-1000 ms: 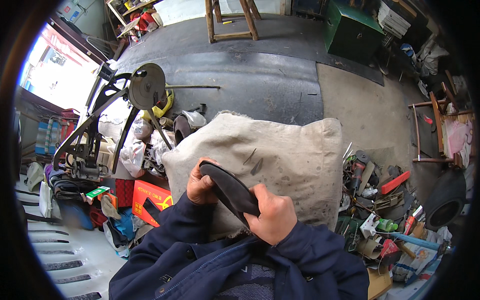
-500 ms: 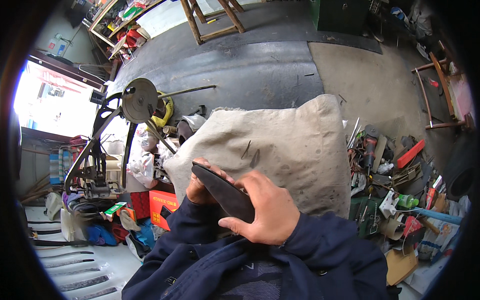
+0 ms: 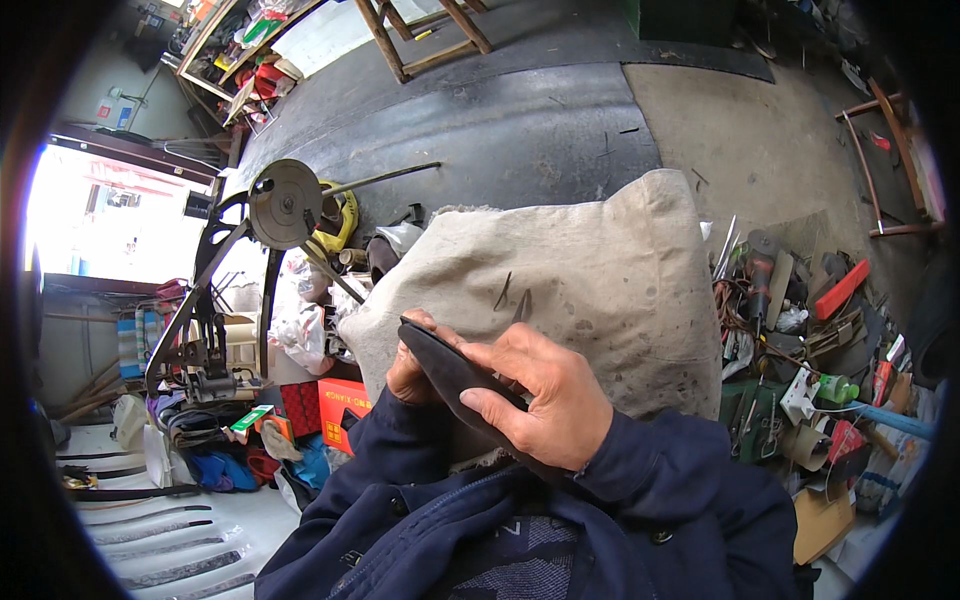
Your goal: The person holds a dark slipper and uses shears to trim excess fabric along the upper edge. They repeatedly rotate the slipper, inspect the cut line, and make small adjustments while cutting.
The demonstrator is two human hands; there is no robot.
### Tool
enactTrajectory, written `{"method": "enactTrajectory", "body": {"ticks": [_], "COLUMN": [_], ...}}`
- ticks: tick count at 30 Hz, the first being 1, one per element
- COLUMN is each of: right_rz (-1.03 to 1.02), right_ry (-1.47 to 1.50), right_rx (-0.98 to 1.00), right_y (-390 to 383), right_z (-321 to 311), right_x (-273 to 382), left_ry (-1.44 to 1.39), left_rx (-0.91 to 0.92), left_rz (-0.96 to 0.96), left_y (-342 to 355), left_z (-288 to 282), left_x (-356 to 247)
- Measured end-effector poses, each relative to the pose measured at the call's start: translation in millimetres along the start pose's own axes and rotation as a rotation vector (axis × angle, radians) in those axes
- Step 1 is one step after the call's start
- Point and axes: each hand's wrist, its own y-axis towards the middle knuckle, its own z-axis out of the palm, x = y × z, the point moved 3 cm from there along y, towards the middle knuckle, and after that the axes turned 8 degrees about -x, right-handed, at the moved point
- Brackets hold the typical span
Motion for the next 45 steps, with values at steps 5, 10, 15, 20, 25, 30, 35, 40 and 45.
{"method": "enactTrajectory", "body": {"ticks": [5,10,15,20,25,30,35,40,45], "right_rz": [0.067,0.112,0.148,0.028,0.022,-0.015,0.019,0.107,0.212], "right_ry": [0.041,0.046,0.07,-0.046,-0.251,-0.344,-0.355,-0.248,-0.107], "right_rx": [-0.016,0.006,0.043,0.087,0.114,0.093,0.107,0.079,0.046], "right_y": [1,4,4,-3,-19,-21,-23,-18,-14], "right_z": [0,-1,-3,0,5,9,6,-4,-12], "right_x": [-6,-11,-13,-8,-11,-20,-21,-27,-32], "left_ry": [-0.028,0.085,0.077,0.034,0.033,0.037,0.047,0.0,0.033], "left_rx": [-0.076,-0.214,-0.224,-0.262,-0.277,-0.254,-0.198,-0.212,-0.243], "left_rz": [-0.022,-0.075,-0.058,-0.043,-0.055,-0.059,-0.081,-0.122,-0.172], "left_y": [1,-1,0,-2,-7,-9,-10,-11,-2], "left_z": [-7,-13,-10,-8,-11,-11,-15,-13,3], "left_x": [5,5,6,7,8,6,5,9,8]}}
